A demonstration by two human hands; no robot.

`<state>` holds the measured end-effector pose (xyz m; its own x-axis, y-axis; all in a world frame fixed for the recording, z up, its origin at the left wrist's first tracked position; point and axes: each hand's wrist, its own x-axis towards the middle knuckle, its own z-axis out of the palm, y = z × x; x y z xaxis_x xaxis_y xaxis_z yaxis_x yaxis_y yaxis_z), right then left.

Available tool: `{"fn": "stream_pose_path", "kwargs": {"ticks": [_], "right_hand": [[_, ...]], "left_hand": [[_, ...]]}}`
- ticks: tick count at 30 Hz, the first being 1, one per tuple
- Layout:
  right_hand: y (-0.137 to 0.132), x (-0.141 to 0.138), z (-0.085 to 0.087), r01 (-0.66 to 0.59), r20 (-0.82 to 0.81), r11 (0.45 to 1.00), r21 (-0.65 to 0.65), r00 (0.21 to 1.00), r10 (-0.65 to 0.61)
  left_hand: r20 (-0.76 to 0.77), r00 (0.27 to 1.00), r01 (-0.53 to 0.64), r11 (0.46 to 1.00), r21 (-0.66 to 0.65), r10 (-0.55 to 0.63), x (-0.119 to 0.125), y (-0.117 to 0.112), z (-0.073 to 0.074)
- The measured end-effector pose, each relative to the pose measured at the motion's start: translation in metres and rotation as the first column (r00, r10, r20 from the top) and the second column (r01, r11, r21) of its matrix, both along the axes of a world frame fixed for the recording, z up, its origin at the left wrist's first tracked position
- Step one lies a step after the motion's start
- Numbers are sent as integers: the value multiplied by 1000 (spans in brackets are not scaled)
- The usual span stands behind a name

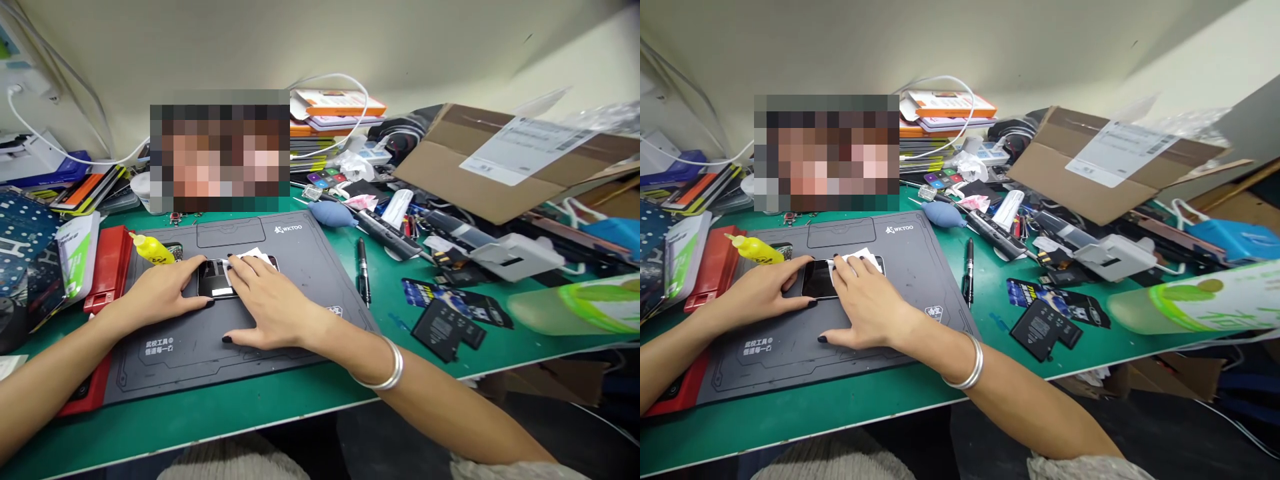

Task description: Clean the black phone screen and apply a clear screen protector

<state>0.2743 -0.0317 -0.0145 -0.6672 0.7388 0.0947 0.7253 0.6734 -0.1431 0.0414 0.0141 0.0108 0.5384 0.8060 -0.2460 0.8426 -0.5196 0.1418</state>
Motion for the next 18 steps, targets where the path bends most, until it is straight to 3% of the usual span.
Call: {"fn": "stream_pose_path", "kwargs": {"ticks": [18], "right_hand": [[5,-3,-3,-1,-39,1000,-18,999,1]], "left_hand": [[17,1000,18,1000,22,-19,-1,-1,-1]]}}
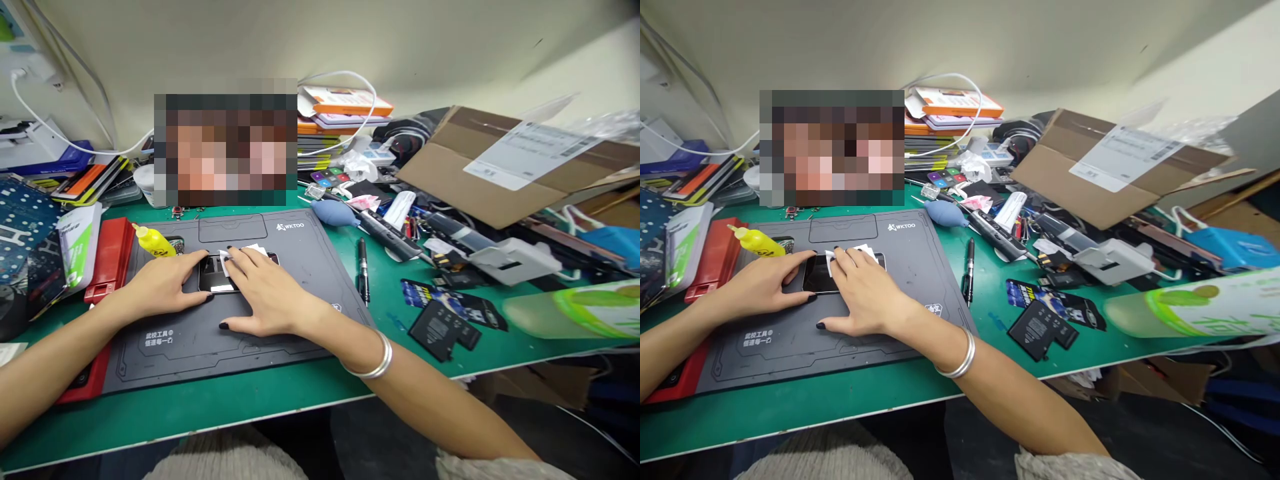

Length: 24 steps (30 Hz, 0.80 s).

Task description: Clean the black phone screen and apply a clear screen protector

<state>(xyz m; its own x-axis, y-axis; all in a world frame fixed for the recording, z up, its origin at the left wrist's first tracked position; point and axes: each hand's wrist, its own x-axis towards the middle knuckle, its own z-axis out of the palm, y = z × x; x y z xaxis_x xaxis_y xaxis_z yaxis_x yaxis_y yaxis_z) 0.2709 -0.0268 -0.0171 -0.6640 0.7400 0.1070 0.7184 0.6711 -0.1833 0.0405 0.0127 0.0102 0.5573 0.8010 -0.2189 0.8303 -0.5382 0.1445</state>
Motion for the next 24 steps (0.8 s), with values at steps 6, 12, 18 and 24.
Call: {"fn": "stream_pose_path", "kwargs": {"ticks": [6,12,18,24], "right_hand": [[-4,-2,3,-16,10,1000,7,1000,16],[-1,-2,1,-21,-50,1000,-20,999,20],[-2,-1,4,-50,-53,998,-43,997,48],[2,-1,-1,-1,-36,1000,-30,999,0]], "left_hand": [[10,1000,3,1000,-9,-3,0,1,2],[6,1000,2,1000,-16,-2,1,1,3],[35,999,24,1000,-11,-24,-1,1,0],[17,1000,18,1000,0,-18,-2,1,-1]]}}
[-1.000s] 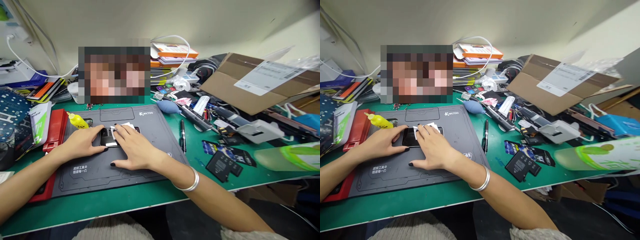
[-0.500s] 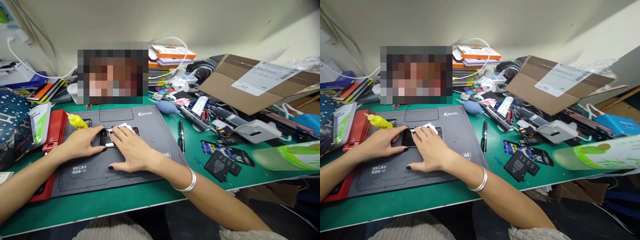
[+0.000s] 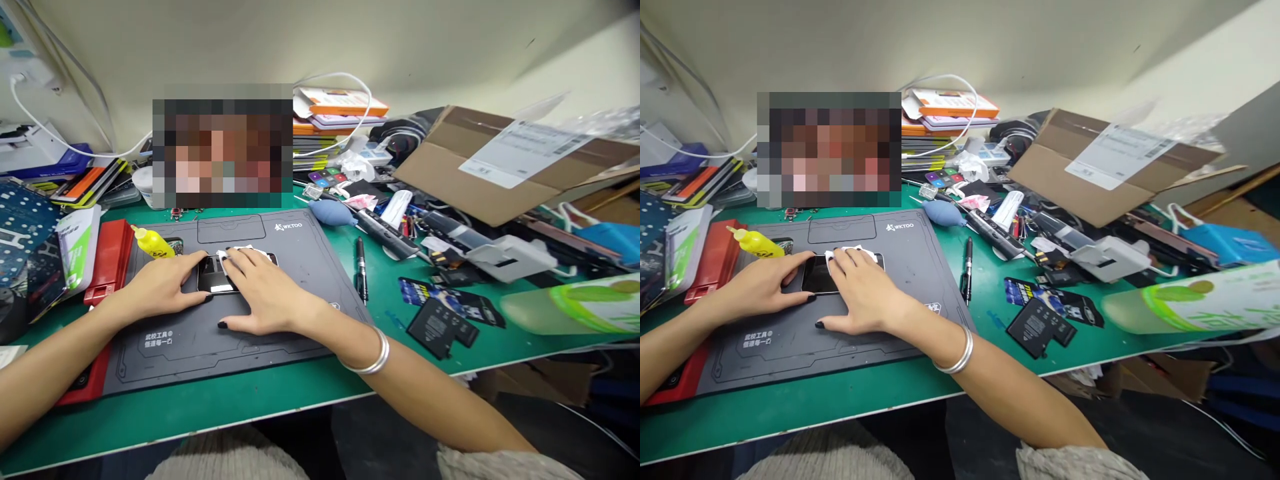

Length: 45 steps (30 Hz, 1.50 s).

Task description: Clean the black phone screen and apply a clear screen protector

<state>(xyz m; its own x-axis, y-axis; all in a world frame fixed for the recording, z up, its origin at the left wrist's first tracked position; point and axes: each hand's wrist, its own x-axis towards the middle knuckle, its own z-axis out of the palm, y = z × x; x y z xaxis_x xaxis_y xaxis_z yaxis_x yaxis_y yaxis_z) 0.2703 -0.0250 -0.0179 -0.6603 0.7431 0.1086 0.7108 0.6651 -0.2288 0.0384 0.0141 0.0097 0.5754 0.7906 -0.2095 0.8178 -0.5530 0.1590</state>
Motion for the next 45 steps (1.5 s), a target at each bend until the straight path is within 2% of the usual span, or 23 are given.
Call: {"fn": "stream_pose_path", "kwargs": {"ticks": [8,16,21,23,29,32,40,45], "right_hand": [[-13,-2,2,-13,18,1000,5,1000,13],[-19,-1,6,-157,-11,988,-4,988,157],[-12,11,9,-3,61,1000,-13,998,4],[-13,13,11,8,76,1000,-28,997,-6],[-23,7,11,-208,20,976,-69,978,210],[-20,11,10,-241,-4,967,-79,970,241],[2,28,5,-155,-30,986,64,987,157],[10,41,10,-54,-10,997,62,998,55]], "left_hand": [[-21,999,26,1000,-13,-26,3,-2,4],[-9,1000,24,1000,12,-23,3,-5,0],[-38,999,6,1000,26,-5,6,-5,0],[-38,999,-2,1000,17,3,6,-5,-1],[-29,999,-14,1000,21,15,4,-3,0],[-20,1000,-1,1000,10,1,4,-2,0],[-35,999,5,1000,11,-4,3,-2,0],[-28,1000,8,1000,17,-8,3,-3,-1]]}}
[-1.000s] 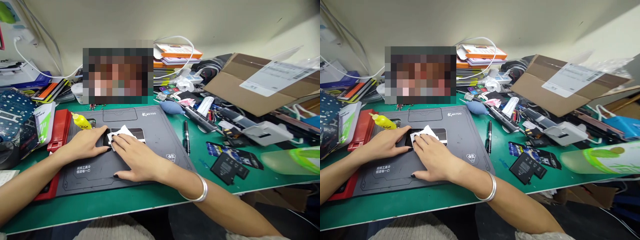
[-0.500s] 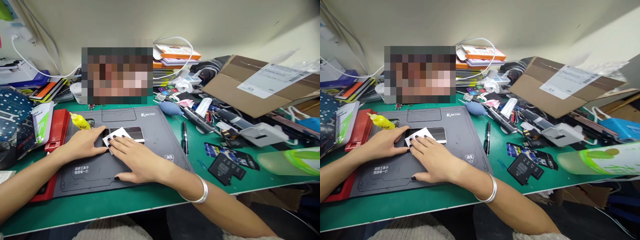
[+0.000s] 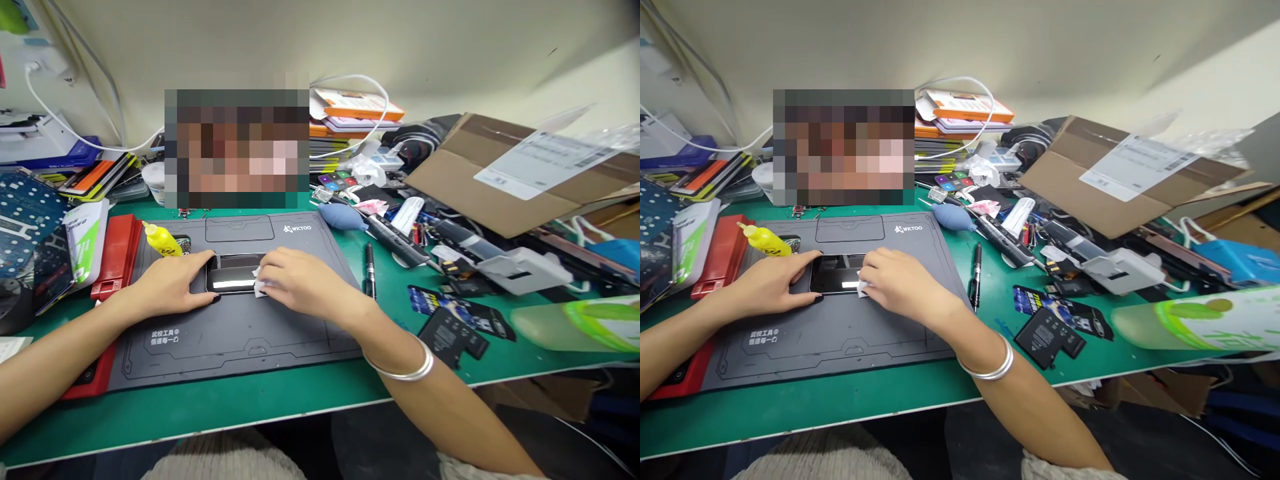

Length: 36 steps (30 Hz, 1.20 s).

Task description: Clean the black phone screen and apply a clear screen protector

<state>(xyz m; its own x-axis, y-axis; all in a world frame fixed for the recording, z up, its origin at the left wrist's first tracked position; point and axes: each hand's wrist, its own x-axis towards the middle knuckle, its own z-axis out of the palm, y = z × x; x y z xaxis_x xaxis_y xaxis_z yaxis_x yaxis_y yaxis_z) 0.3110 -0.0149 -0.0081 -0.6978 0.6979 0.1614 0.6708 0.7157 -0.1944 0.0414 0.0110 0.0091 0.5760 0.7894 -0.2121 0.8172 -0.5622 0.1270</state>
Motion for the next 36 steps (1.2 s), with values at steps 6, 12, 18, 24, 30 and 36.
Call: {"fn": "stream_pose_path", "kwargs": {"ticks": [6,12,18,24,30,36], "right_hand": [[5,13,2,78,-26,996,-50,996,-80],[5,17,-1,98,-39,993,-68,994,-101],[6,24,2,78,-67,994,-77,994,-83],[8,25,3,64,-62,992,-104,996,-71],[11,15,-2,72,-80,986,-148,993,-85],[16,-2,1,62,-87,984,-169,993,-77]], "left_hand": [[15,1000,5,1000,-5,-5,-1,0,-2],[-1,1000,11,1000,-6,-11,-1,0,-3],[-14,1000,8,1000,-20,-8,0,0,0],[-25,1000,4,1000,-20,-4,3,0,0],[-17,1000,5,1000,-10,-6,2,1,-3],[-8,1000,5,1000,-3,-5,1,1,-4]]}}
